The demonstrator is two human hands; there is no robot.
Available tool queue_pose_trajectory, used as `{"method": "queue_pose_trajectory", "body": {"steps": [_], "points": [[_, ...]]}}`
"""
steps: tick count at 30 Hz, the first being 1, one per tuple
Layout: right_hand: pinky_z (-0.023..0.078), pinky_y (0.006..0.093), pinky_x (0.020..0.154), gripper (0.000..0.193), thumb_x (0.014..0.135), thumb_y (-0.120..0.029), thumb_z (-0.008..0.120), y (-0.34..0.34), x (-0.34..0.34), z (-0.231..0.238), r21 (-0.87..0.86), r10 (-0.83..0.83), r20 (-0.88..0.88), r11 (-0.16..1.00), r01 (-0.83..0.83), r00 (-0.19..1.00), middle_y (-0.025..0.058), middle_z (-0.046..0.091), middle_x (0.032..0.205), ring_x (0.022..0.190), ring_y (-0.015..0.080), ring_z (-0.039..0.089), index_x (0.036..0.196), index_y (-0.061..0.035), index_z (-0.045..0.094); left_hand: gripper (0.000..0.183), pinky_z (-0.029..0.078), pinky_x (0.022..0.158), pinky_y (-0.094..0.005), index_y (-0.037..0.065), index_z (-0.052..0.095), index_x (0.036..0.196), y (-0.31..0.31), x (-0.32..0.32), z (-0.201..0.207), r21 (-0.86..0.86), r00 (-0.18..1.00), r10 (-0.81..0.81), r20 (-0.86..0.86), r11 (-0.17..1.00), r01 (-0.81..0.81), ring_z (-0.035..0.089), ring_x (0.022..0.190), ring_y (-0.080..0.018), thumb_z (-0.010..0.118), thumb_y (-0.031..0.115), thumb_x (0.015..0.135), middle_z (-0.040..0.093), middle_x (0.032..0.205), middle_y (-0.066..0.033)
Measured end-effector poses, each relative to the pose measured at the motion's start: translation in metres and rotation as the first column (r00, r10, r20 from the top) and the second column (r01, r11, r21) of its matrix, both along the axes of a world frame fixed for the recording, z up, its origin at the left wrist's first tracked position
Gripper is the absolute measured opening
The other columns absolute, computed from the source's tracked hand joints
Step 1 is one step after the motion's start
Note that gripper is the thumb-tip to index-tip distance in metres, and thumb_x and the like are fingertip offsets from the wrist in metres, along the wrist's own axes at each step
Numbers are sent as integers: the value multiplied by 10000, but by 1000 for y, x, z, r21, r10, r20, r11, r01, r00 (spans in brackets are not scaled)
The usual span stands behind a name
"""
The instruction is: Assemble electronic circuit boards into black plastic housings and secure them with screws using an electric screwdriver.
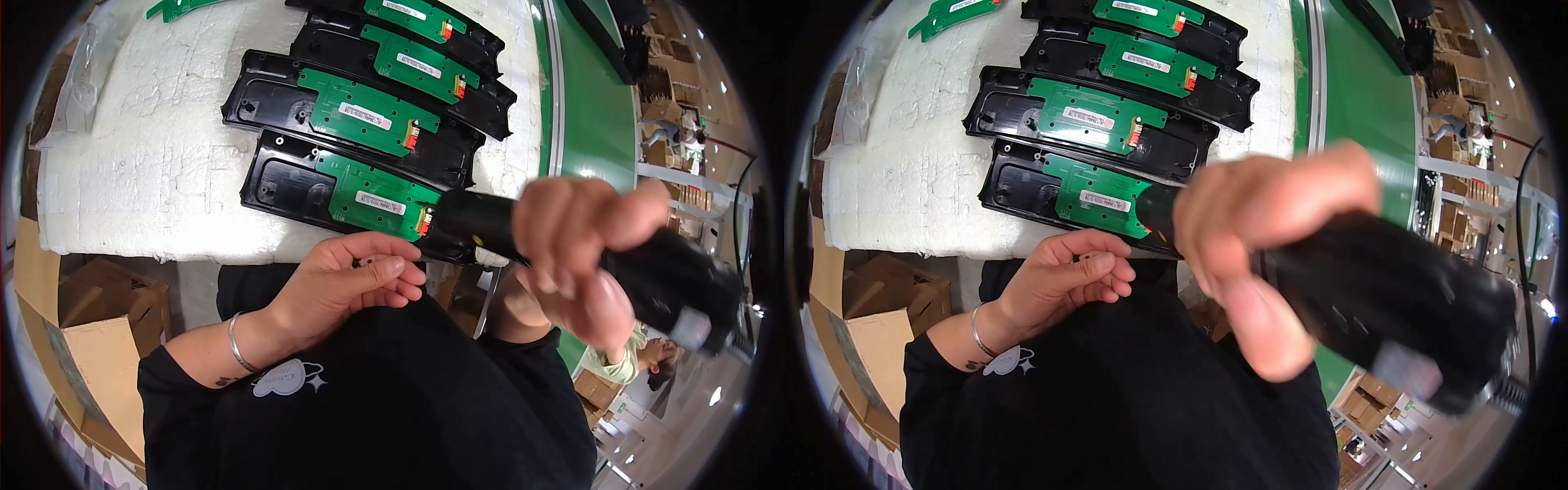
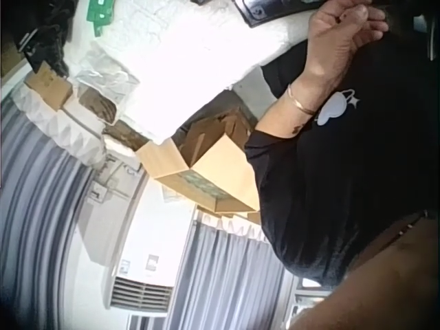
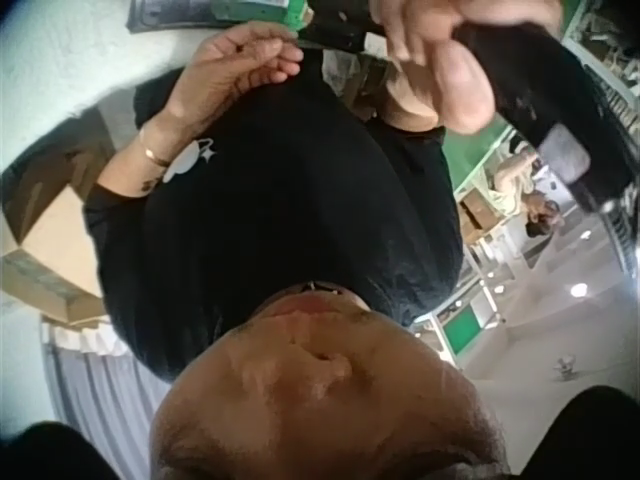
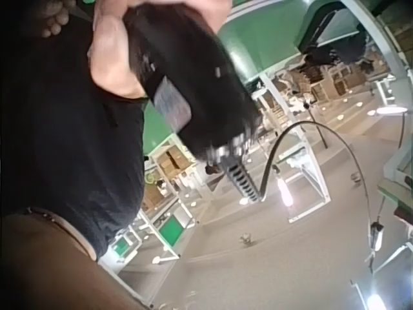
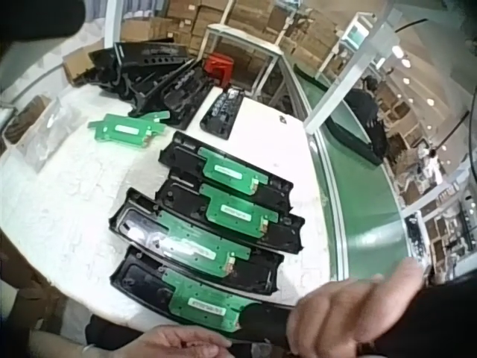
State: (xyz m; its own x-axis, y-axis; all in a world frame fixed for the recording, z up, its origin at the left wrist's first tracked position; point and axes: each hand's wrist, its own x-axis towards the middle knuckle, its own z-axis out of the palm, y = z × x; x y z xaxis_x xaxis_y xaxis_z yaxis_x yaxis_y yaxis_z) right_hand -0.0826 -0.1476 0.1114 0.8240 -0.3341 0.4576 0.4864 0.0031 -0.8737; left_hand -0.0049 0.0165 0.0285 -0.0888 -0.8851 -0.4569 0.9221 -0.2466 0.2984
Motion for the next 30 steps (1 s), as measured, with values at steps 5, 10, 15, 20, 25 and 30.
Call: {"method": "queue_pose_trajectory", "body": {"steps": [5, 10, 15, 20, 25, 30], "points": [[453, 140, 476, 300, 662, -63, 665, -7, -18, 36, -84, 214, 77, 975, -207, 974, -32, 561, 555, 464, 45, 543, 857, -100, 439, 149, 503, 740, -237, 17, 561, 1000, -5, -1, -1, -70, 999, 17, -44, 997, -20, 610, 834, -149, 514, 99, 886, 609, 932, -90], [479, 161, 509, 287, 655, -46, 672, -6, -27, 38, -36, 218, 161, 976, -215, 962, -15, 568, 557, 459, 59, 546, 827, -94, 446, 139, 502, 745, -242, 12, 563, 994, -9, -2, -1, -51, 992, 47, -120, 997, -54, 603, 825, -146, 519, 74, 878, 610, 927, -92], [480, 167, 508, 294, 647, -43, 679, -11, -32, 37, -21, 259, 163, 966, -259, 952, -13, 565, 550, 459, 61, 547, 820, -92, 446, 148, 505, 722, -237, 18, 561, 1008, -14, -3, 0, -2, 988, 63, -142, 998, -64, 605, 794, -142, 522, 60, 872, 614, 907, -91], [475, 168, 500, 287, 644, -42, 681, -11, -33, 35, 26, 205, 208, 976, -215, 956, -11, 565, 550, 468, 62, 552, 808, -94, 452, 171, 520, 685, -237, 21, 548, 1040, -14, -3, -1, -6, 989, 83, -121, 996, -85, 613, 743, -141, 509, 79, 883, 613, 894, -91], [484, 167, 500, 280, 647, -46, 678, -3, -30, 32, 61, 116, 264, 989, -137, 957, -10, 567, 553, 470, 60, 553, 815, -92, 458, 168, 508, 725, -234, 25, 548, 1039, -19, -4, 6, 50, 984, 111, -136, 993, -105, 603, 775, -130, 504, 80, 886, 607, 866, -72], [493, 164, 506, 279, 648, -47, 678, 3, -27, 28, 87, 42, 309, 994, -72, 950, -8, 568, 555, 469, 62, 554, 817, -92, 460, 168, 489, 755, -233, 28, 549, 1039, -17, -5, -1, -4, 972, 118, -201, 993, -121, 589, 816, -122, 509, 72, 881, 602, 862, -64]]}}
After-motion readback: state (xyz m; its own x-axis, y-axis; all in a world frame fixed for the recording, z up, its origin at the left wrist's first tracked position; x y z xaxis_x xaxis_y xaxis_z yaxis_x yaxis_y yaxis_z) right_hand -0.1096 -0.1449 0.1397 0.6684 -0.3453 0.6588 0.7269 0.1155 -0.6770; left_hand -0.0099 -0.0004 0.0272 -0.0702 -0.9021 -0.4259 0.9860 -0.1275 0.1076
